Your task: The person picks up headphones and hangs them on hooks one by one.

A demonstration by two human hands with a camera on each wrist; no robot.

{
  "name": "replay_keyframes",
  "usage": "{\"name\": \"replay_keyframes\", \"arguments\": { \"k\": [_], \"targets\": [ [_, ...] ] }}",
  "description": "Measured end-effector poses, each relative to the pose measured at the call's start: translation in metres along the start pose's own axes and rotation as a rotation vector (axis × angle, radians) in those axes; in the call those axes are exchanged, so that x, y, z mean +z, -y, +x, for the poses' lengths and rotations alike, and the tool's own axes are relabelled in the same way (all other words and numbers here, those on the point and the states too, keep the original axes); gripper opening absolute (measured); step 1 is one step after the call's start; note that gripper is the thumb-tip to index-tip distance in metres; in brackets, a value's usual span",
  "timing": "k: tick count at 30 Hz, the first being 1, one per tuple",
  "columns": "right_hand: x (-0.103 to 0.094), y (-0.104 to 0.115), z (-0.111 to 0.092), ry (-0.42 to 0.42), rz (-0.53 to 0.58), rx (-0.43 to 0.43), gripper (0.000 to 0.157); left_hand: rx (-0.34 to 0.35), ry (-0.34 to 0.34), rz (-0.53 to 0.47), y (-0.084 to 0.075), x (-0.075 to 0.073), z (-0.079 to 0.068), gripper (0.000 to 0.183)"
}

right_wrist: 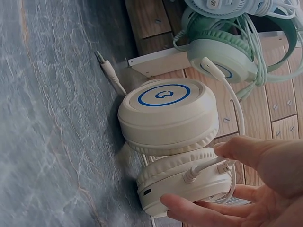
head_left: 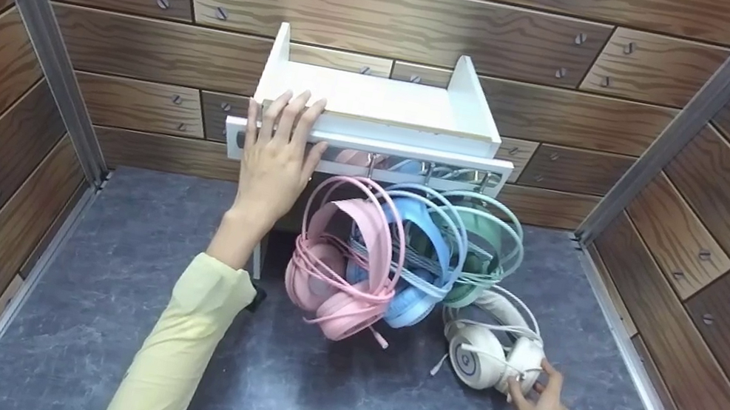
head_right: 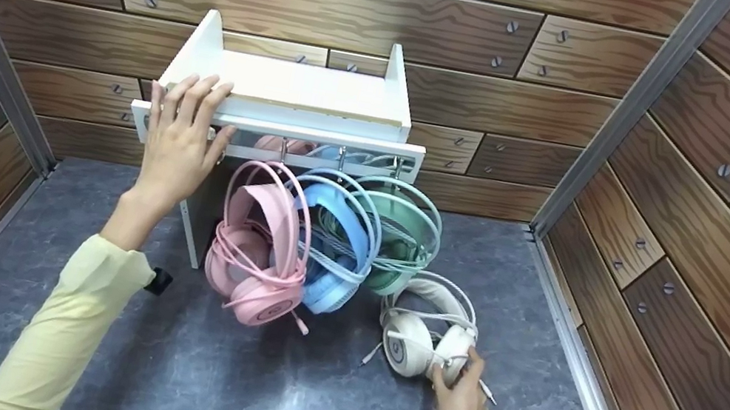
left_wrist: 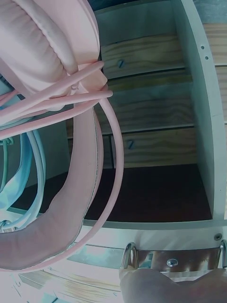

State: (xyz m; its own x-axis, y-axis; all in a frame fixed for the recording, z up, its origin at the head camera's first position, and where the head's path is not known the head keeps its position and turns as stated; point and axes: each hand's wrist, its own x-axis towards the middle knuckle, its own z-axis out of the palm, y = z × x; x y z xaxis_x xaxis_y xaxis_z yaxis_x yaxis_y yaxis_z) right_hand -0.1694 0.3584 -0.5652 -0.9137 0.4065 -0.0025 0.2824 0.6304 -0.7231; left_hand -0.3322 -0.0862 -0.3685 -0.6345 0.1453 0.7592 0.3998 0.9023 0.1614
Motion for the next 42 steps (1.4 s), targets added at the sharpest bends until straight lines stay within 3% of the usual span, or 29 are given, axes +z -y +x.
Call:
{"name": "replay_keyframes", "arguments": {
  "k": [8, 18, 23, 30, 33, 38, 42],
  "targets": [
    [0.004, 0.004, -0.009, 0.017, 0.003, 0.044, 0.073, 0.003, -0.005, 0.013, 0.000, 0.000, 0.000, 0.051],
    [0.012, 0.005, -0.023, -0.038, 0.017, 0.029, 0.072, 0.009, -0.025, 0.014, 0.001, -0.001, -0.001, 0.050],
    [0.014, 0.006, -0.027, -0.056, -0.042, 0.035, 0.072, 0.009, -0.025, 0.016, 0.001, -0.001, -0.001, 0.050],
    [0.002, 0.001, -0.026, 0.020, -0.123, 0.020, 0.078, 0.001, -0.017, -0.005, 0.001, -0.001, -0.001, 0.051],
    [-0.009, -0.001, -0.023, -0.003, -0.150, -0.016, 0.072, 0.003, -0.018, 0.000, 0.000, 0.000, -0.001, 0.051],
    [-0.025, 0.001, -0.007, -0.157, -0.171, -0.076, 0.055, 0.006, -0.015, 0.009, 0.000, 0.000, -0.001, 0.051],
    [-0.031, 0.003, 0.016, -0.176, -0.107, -0.064, 0.053, 0.007, -0.015, 0.003, 0.000, 0.001, 0.000, 0.051]
  ]
}}
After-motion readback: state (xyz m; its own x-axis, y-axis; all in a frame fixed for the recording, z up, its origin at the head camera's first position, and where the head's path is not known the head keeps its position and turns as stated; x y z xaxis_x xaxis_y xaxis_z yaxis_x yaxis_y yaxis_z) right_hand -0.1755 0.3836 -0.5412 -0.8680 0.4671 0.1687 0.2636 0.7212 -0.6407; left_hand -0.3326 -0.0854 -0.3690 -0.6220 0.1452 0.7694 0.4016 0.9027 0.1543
